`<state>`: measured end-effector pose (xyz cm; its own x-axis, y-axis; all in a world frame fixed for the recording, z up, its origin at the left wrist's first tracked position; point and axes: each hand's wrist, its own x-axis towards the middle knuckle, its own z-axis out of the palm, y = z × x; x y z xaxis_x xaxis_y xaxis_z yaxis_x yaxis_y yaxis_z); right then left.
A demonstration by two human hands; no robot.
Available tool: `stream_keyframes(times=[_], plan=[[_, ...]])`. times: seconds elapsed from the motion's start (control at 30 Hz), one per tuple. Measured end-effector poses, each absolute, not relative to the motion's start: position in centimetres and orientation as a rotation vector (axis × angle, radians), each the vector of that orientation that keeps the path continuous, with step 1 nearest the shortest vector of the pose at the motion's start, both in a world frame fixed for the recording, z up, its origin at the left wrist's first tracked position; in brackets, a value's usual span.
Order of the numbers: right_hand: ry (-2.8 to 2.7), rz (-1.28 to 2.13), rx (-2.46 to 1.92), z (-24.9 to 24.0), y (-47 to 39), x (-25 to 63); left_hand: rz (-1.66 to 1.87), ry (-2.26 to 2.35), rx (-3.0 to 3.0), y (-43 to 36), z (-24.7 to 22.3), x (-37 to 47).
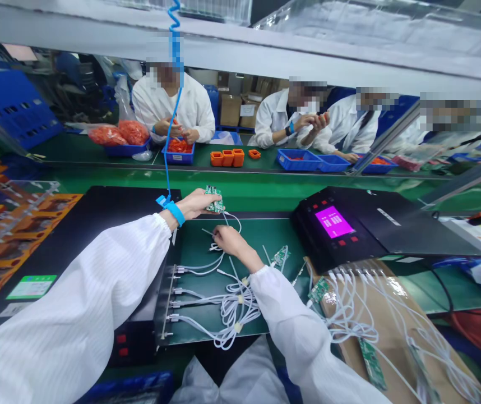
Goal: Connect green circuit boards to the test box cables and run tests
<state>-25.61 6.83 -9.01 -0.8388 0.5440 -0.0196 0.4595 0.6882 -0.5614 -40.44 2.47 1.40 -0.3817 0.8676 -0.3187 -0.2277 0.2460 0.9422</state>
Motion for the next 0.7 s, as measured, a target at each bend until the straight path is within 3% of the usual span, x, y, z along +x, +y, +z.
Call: stream_keyframes(times=[0.33, 0.7], plan=[[-2.083, 1.301, -0.831, -9.8, 8.9, -22.6, 1.399, 1.622, 0.639, 2.5, 0.7, -40.5], [-2.204, 0.781, -1.288, -10.0, 12.3, -22.6, 1.486, 1.686, 0.581, 1.9, 1.8, -40.4]])
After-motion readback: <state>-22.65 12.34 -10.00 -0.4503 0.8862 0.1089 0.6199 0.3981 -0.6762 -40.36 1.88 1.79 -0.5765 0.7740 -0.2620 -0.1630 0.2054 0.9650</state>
